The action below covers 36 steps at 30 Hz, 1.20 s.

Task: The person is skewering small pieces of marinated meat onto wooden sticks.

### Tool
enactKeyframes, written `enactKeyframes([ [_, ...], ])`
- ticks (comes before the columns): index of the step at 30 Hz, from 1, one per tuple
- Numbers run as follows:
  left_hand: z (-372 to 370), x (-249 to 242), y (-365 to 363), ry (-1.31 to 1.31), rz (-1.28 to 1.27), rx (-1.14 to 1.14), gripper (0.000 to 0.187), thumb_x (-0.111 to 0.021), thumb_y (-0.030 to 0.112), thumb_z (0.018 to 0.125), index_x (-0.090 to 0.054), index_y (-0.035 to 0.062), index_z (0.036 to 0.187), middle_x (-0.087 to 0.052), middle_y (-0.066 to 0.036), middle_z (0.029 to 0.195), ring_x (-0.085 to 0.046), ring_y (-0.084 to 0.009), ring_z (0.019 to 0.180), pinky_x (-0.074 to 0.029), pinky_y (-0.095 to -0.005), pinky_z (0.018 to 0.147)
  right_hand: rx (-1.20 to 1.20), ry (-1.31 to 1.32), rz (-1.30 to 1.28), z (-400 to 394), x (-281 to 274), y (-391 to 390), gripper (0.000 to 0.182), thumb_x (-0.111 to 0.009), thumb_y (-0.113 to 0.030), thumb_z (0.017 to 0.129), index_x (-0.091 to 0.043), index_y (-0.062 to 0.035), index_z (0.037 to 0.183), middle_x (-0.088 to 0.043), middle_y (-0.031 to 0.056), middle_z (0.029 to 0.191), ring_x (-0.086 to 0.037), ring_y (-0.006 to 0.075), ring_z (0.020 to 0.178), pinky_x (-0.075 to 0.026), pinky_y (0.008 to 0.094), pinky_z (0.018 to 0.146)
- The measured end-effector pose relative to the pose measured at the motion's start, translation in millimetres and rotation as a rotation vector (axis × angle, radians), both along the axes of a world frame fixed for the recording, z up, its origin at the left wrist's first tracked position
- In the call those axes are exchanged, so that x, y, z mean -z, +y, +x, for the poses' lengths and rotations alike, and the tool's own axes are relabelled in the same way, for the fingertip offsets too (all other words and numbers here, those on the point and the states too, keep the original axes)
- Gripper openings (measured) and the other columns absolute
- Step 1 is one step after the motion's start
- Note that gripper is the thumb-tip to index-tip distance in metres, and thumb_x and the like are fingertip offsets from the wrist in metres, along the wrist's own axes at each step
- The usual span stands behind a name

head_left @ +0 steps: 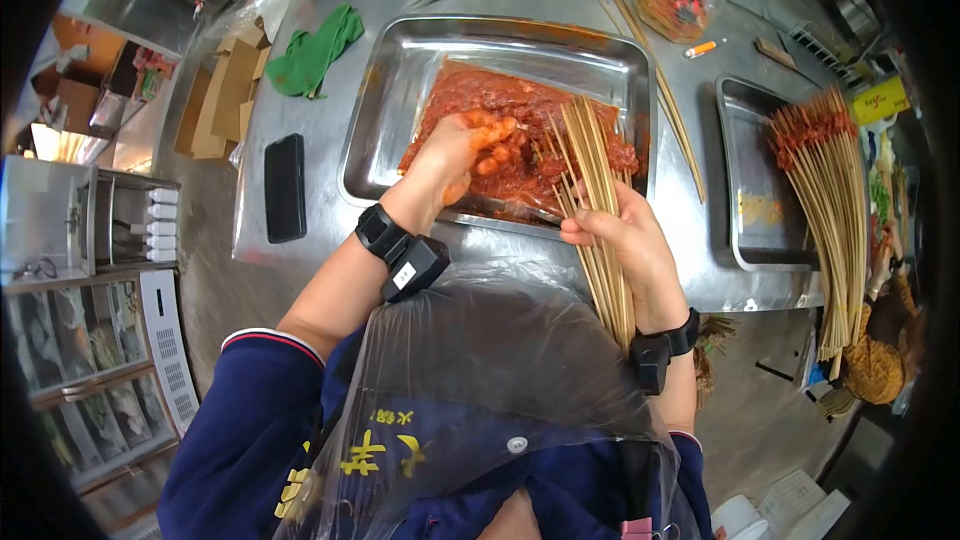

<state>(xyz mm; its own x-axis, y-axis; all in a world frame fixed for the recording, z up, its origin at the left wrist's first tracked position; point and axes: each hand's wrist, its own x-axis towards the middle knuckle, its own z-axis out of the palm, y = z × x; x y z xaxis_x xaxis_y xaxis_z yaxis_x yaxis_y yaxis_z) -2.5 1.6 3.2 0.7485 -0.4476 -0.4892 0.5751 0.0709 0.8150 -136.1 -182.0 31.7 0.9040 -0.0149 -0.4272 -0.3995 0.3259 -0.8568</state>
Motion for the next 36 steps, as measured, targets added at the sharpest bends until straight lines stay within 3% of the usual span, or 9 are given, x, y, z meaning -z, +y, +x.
enactKeyframes([
  [3, -2.7, -6.5, -5.6, 0.052, -0.071, -0.042, 0.013, -0.051, 0.004, 0.088, -0.057, -0.0060, 0.094, -0.062, -0.014, 0.088, -0.060, -0.0154, 0.068, -0.049, -0.0217, 0.057, -0.014, -0.013, -0.003, 0.5, -0.1, -2.0, 0.028, -0.054, -0.004, 0.081, -0.049, 0.0045, 0.108, -0.058, 0.0087, 0.088, -0.063, 0.0155, 0.078, -0.054, 0.0280, 0.071],
  [6, -1.6, -6.4, -2.3, 0.086, -0.008, 0.090, 0.017, -0.049, 0.000, 0.088, -0.055, -0.0075, 0.101, -0.061, -0.016, 0.094, -0.062, -0.0196, 0.077, -0.053, -0.0261, 0.069, -0.019, -0.022, -0.003, -0.7, 1.7, -3.2, 0.028, -0.053, -0.004, 0.081, -0.049, 0.0047, 0.108, -0.058, 0.0089, 0.088, -0.062, 0.0161, 0.079, -0.054, 0.0285, 0.072],
  [11, 0.3, 5.5, 0.6, 0.058, 0.012, 0.108, 0.021, -0.046, -0.001, 0.088, -0.055, -0.0070, 0.106, -0.061, -0.015, 0.095, -0.062, -0.0201, 0.083, -0.053, -0.0270, 0.073, -0.023, -0.018, -0.002, -0.4, 0.7, -2.1, 0.033, -0.056, -0.008, 0.080, -0.048, 0.0044, 0.110, -0.057, 0.0061, 0.084, -0.063, 0.0142, 0.075, -0.053, 0.0269, 0.070],
  [15, 1.0, 7.4, -0.5, 0.064, -0.043, 0.080, 0.021, -0.045, -0.001, 0.088, -0.057, -0.0058, 0.105, -0.061, -0.013, 0.095, -0.062, -0.0181, 0.085, -0.052, -0.0262, 0.074, -0.029, -0.017, -0.001, 1.2, 2.7, -1.8, 0.029, -0.052, -0.004, 0.081, -0.049, 0.0050, 0.108, -0.057, 0.0089, 0.089, -0.062, 0.0160, 0.080, -0.054, 0.0292, 0.072],
  [21, -4.5, 4.0, 0.0, 0.099, -0.144, 0.023, 0.019, -0.048, 0.002, 0.088, -0.059, -0.0049, 0.102, -0.062, -0.011, 0.092, -0.061, -0.0157, 0.079, -0.051, -0.0252, 0.070, -0.018, -0.020, -0.013, 1.4, 1.6, 1.3, 0.030, -0.052, -0.005, 0.081, -0.049, 0.0049, 0.109, -0.057, 0.0085, 0.089, -0.062, 0.0160, 0.080, -0.054, 0.0291, 0.072],
  [24, -4.8, 7.0, -0.9, 0.061, -0.069, 0.025, 0.022, -0.046, 0.006, 0.090, -0.058, -0.0047, 0.105, -0.063, -0.012, 0.097, -0.062, -0.0156, 0.080, -0.052, -0.0252, 0.069, -0.023, -0.011, -0.027, -2.0, 1.7, 1.8, 0.030, -0.053, -0.005, 0.081, -0.049, 0.0049, 0.109, -0.058, 0.0086, 0.088, -0.062, 0.0159, 0.080, -0.054, 0.0292, 0.072],
  [36, 0.2, 16.9, -11.9, -0.009, -0.052, -0.006, 0.024, -0.044, 0.007, 0.091, -0.058, -0.0061, 0.105, -0.064, -0.011, 0.081, -0.060, -0.0139, 0.064, -0.049, -0.0248, 0.056, -0.008, 0.027, -0.083, -1.2, -8.2, 9.0, 0.031, -0.053, -0.005, 0.081, -0.049, 0.0057, 0.110, -0.058, 0.0094, 0.087, -0.062, 0.0158, 0.079, -0.053, 0.0287, 0.073],
])
